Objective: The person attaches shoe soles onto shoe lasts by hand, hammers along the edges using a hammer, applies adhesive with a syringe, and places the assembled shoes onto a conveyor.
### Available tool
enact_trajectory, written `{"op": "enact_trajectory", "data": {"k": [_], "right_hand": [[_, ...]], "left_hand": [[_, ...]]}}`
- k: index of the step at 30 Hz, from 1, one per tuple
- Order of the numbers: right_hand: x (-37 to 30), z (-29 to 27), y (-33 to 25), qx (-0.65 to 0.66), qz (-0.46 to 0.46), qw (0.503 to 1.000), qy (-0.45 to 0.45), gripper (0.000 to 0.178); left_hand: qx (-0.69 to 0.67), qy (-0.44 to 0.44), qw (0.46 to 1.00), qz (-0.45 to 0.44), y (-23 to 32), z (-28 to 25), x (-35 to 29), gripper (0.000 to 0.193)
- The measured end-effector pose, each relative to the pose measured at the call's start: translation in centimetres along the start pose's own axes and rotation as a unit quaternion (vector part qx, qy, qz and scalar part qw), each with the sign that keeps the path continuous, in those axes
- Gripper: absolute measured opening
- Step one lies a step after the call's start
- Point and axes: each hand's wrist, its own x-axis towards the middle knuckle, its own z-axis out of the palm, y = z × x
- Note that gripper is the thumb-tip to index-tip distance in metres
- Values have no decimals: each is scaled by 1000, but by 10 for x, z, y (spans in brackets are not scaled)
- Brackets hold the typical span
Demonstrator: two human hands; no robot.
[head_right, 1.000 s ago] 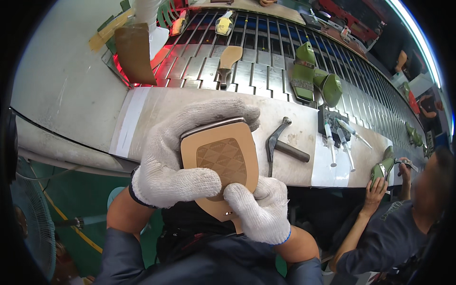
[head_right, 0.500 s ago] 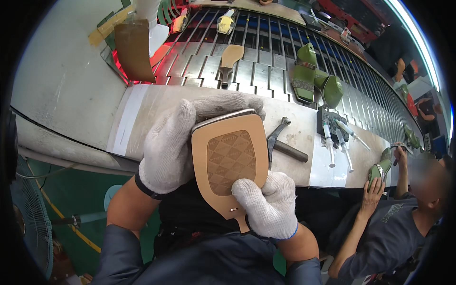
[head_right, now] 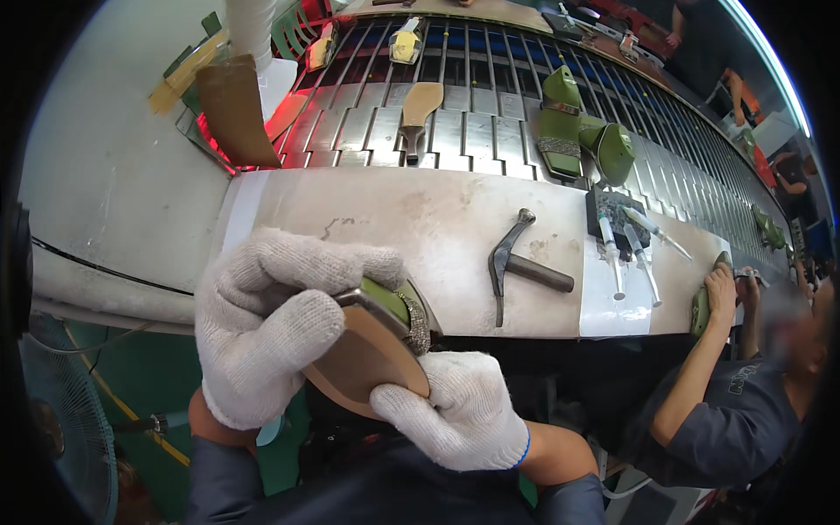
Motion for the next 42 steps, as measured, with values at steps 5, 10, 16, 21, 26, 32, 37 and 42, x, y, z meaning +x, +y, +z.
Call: {"op": "enact_trajectory", "data": {"k": [5, 10, 16, 21, 26, 32, 37, 42], "right_hand": [[6, 18, 13, -26, -139, 989, 38, 17], [15, 14, 9, -68, -145, 987, 18, 22], [51, -14, -1, 141, 36, 986, 75, 32], [66, -34, 11, 243, 26, 964, 104, 37], [58, -46, 16, 205, 34, 970, 124, 44], [44, -46, 18, 208, 29, 969, 130, 43], [35, -45, 11, 142, 56, 982, 111, 39], [26, -36, 0, 99, 45, 990, 92, 28]], "left_hand": [[91, -6, 995, 27, 15, 1, -8, 32], [106, 34, 994, 0, 19, -7, 5, 13], [-92, -43, 994, 35, -33, -20, 75, 78], [-120, -149, 974, 123, -82, -19, 81, 92], [-51, -159, 974, 151, -81, -3, 72, 84], [-69, -129, 980, 132, -87, 7, 59, 76], [-97, -96, 985, 101, -80, 14, 45, 63], [-205, -82, 975, 35, -59, 16, 34, 52]]}}
